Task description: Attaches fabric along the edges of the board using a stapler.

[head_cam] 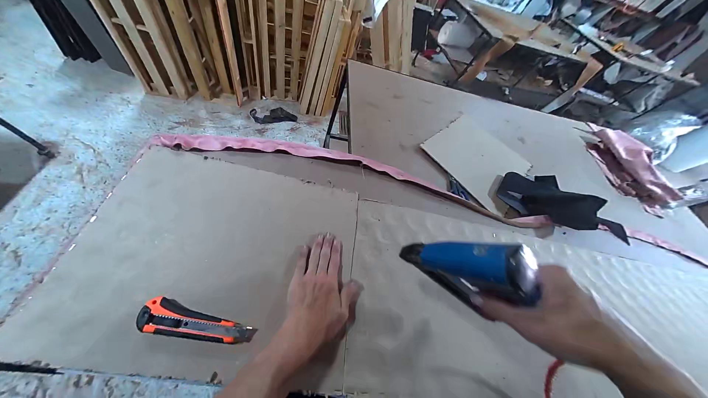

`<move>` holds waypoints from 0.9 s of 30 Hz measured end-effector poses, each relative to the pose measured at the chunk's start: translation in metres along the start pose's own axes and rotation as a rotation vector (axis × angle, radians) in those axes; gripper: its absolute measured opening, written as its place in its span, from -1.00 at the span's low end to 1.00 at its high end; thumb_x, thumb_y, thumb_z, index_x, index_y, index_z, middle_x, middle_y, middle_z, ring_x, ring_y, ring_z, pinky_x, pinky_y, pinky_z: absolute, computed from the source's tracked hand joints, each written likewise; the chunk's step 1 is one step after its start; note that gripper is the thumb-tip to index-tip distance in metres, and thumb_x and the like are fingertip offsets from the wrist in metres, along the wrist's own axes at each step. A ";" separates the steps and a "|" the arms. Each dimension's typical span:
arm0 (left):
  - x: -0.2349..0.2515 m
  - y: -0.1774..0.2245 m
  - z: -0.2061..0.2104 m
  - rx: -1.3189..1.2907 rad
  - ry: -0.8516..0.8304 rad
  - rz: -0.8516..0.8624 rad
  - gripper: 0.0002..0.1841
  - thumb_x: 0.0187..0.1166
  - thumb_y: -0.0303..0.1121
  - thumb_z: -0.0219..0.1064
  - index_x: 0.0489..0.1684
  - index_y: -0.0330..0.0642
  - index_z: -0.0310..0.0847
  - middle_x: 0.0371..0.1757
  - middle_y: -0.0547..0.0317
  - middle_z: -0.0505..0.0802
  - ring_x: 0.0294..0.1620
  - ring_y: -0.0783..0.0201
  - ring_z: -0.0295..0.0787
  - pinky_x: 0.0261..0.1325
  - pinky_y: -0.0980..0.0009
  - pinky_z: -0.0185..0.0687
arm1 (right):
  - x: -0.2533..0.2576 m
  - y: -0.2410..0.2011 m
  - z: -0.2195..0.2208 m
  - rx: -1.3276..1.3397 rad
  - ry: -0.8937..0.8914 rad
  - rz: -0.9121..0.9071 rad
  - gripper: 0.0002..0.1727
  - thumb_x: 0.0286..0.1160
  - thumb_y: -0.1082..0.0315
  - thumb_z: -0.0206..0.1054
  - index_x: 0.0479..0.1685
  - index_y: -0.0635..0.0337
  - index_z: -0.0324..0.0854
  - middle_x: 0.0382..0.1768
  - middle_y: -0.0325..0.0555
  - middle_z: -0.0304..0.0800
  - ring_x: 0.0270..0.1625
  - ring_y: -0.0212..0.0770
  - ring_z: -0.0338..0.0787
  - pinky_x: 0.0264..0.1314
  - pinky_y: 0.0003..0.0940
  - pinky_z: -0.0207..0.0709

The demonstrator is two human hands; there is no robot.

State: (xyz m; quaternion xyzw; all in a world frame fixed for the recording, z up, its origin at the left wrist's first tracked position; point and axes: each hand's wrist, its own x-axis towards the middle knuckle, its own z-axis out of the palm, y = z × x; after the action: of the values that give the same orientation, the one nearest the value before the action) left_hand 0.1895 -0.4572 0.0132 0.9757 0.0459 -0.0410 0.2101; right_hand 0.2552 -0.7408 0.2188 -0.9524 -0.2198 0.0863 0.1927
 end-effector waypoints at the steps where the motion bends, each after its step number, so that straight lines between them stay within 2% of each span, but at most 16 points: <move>1: -0.012 -0.004 0.008 0.002 0.031 0.006 -0.11 0.70 0.34 -0.27 0.80 -0.21 0.24 0.82 -0.07 0.35 0.88 -0.08 0.11 0.84 -0.23 -0.09 | 0.025 -0.012 -0.002 -0.029 -0.017 -0.049 -0.73 0.11 -0.10 0.52 -0.37 -0.19 0.76 -0.53 -0.46 0.76 -0.43 -0.43 0.79 -0.43 -0.24 0.70; 2: -0.024 -0.006 0.013 0.000 0.054 0.010 -0.08 0.66 0.37 -0.26 0.78 -0.21 0.28 0.79 -0.11 0.41 0.83 -0.13 0.21 0.81 -0.25 0.00 | 0.050 -0.024 -0.001 -0.067 -0.050 -0.089 -0.78 0.11 -0.07 0.51 -0.41 -0.23 0.74 -0.56 -0.48 0.74 -0.47 -0.44 0.77 -0.46 -0.23 0.68; 4: -0.046 -0.008 0.015 -0.003 0.062 0.010 0.01 0.58 0.48 -0.25 0.82 -0.18 0.22 0.80 -0.08 0.39 0.82 -0.13 0.24 0.79 -0.26 0.02 | 0.101 -0.047 0.006 -0.093 -0.154 -0.103 -0.83 0.14 0.03 0.56 -0.49 -0.18 0.74 -0.62 -0.39 0.72 -0.56 -0.37 0.73 -0.53 -0.16 0.62; 5: -0.054 -0.009 0.016 -0.007 0.072 0.013 0.02 0.55 0.50 -0.23 0.83 -0.16 0.21 0.81 -0.04 0.38 0.82 -0.11 0.24 0.80 -0.25 0.02 | 0.125 -0.056 0.013 -0.118 -0.225 -0.099 -0.82 0.20 0.06 0.57 -0.49 -0.12 0.74 -0.61 -0.33 0.72 -0.53 -0.29 0.72 -0.49 -0.08 0.58; 7: -0.059 -0.009 0.020 -0.015 0.083 0.015 0.01 0.54 0.49 -0.18 0.85 -0.12 0.18 0.84 0.03 0.34 0.84 -0.07 0.21 0.80 -0.24 -0.01 | 0.168 -0.069 0.028 -0.174 -0.344 -0.110 -0.77 0.28 0.08 0.58 -0.48 -0.02 0.74 -0.61 -0.23 0.69 -0.52 -0.19 0.70 -0.45 0.00 0.55; 11: -0.060 -0.008 0.021 -0.033 0.077 -0.001 -0.03 0.57 0.45 -0.18 0.83 -0.11 0.21 0.84 0.04 0.35 0.84 -0.04 0.21 0.80 -0.22 0.01 | 0.219 -0.086 0.048 -0.229 -0.434 -0.129 -0.77 0.32 0.12 0.56 -0.48 0.05 0.72 -0.62 -0.17 0.67 -0.55 -0.18 0.67 -0.48 -0.03 0.52; 19: -0.061 -0.008 0.022 -0.040 0.116 0.002 -0.08 0.59 0.38 -0.09 0.82 -0.14 0.23 0.84 0.04 0.35 0.83 -0.02 0.23 0.79 -0.20 0.05 | 0.252 -0.079 0.061 -0.197 -0.475 -0.085 -0.79 0.31 0.23 0.57 -0.54 0.10 0.71 -0.71 -0.15 0.65 -0.70 -0.22 0.61 -0.60 -0.16 0.50; 24: -0.060 -0.007 0.018 -0.072 0.057 -0.011 -0.10 0.60 0.35 -0.07 0.82 -0.12 0.23 0.84 0.05 0.35 0.83 -0.03 0.23 0.79 -0.20 0.03 | 0.251 -0.084 0.064 -0.295 -0.472 -0.075 -0.76 0.29 0.22 0.54 -0.64 0.03 0.67 -0.72 -0.19 0.63 -0.65 -0.22 0.62 -0.59 -0.11 0.46; 27: -0.060 -0.005 0.018 -0.085 0.059 -0.003 -0.11 0.60 0.34 -0.08 0.81 -0.13 0.23 0.84 0.04 0.35 0.84 -0.04 0.22 0.80 -0.20 0.00 | 0.237 -0.090 0.061 -0.331 -0.470 -0.136 -0.77 0.28 0.21 0.52 -0.64 0.01 0.64 -0.71 -0.21 0.61 -0.63 -0.21 0.62 -0.58 -0.08 0.44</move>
State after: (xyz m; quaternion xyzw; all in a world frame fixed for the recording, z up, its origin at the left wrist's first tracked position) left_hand 0.1286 -0.4643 0.0005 0.9666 0.0554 -0.0107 0.2499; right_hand 0.4160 -0.5391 0.1811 -0.9079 -0.3329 0.2542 -0.0161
